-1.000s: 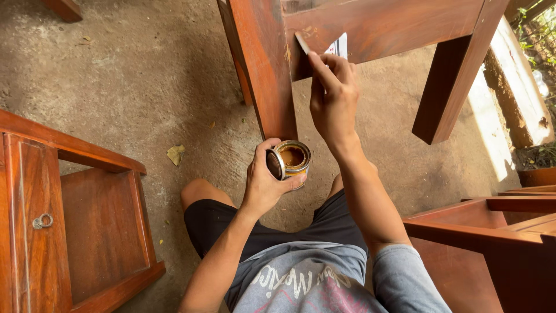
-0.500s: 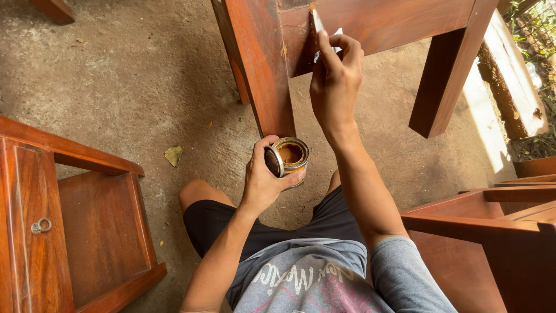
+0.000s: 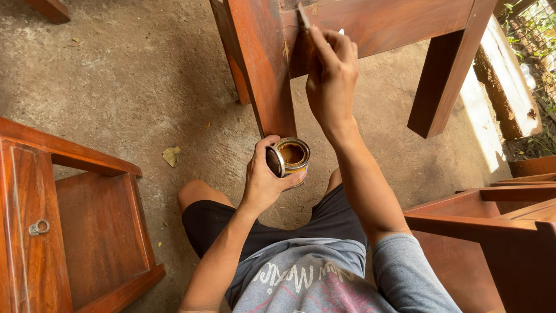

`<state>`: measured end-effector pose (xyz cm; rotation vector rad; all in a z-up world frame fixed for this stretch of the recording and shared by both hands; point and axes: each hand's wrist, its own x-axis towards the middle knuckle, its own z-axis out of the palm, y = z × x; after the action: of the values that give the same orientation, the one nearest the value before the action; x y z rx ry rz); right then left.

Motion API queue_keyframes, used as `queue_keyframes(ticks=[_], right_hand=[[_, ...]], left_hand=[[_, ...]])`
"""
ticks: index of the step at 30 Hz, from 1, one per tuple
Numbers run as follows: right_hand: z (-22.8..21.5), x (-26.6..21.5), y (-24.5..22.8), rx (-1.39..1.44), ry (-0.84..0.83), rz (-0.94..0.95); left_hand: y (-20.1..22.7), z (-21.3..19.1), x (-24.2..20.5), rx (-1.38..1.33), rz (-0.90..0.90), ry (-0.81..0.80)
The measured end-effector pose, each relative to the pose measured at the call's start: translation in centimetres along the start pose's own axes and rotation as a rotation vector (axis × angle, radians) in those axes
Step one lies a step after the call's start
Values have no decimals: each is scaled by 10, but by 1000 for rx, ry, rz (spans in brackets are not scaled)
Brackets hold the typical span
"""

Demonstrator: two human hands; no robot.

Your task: The person sands wooden furniture pieces, including chairs and small tables, by hand with sandpaper and then applies a finish using a small brush and paint from a can.

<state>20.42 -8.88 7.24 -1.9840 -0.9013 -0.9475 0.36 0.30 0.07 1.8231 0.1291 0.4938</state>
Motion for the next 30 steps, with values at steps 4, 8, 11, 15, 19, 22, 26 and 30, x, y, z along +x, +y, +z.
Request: queue_keyframes(ticks=[4, 8, 11, 15, 19, 22, 26, 30], right_hand=[[5, 7, -11, -15, 47, -6], [2, -8, -20, -54, -27, 9], [-1, -6, -14, -9, -11, 17], [8, -1, -15, -57, 33, 9], [6, -3, -23, -9, -16, -9], [4, 5, -19, -34, 30, -34], [7, 0, -15, -72, -18, -27], [-3, 8, -1, -102, 24, -85]], left_hand=[[2, -1, -1, -51, -16, -11], [1, -1, -1, 29, -25, -8], [1, -1, 0, -11, -4, 0], [2, -2, 0, -37, -2, -7], [2, -2, 1, -1, -25, -4], [2, -2, -1, -43, -12, -11], [0, -2, -1, -39, -9, 4], [1, -1, 0, -12, 2, 13]])
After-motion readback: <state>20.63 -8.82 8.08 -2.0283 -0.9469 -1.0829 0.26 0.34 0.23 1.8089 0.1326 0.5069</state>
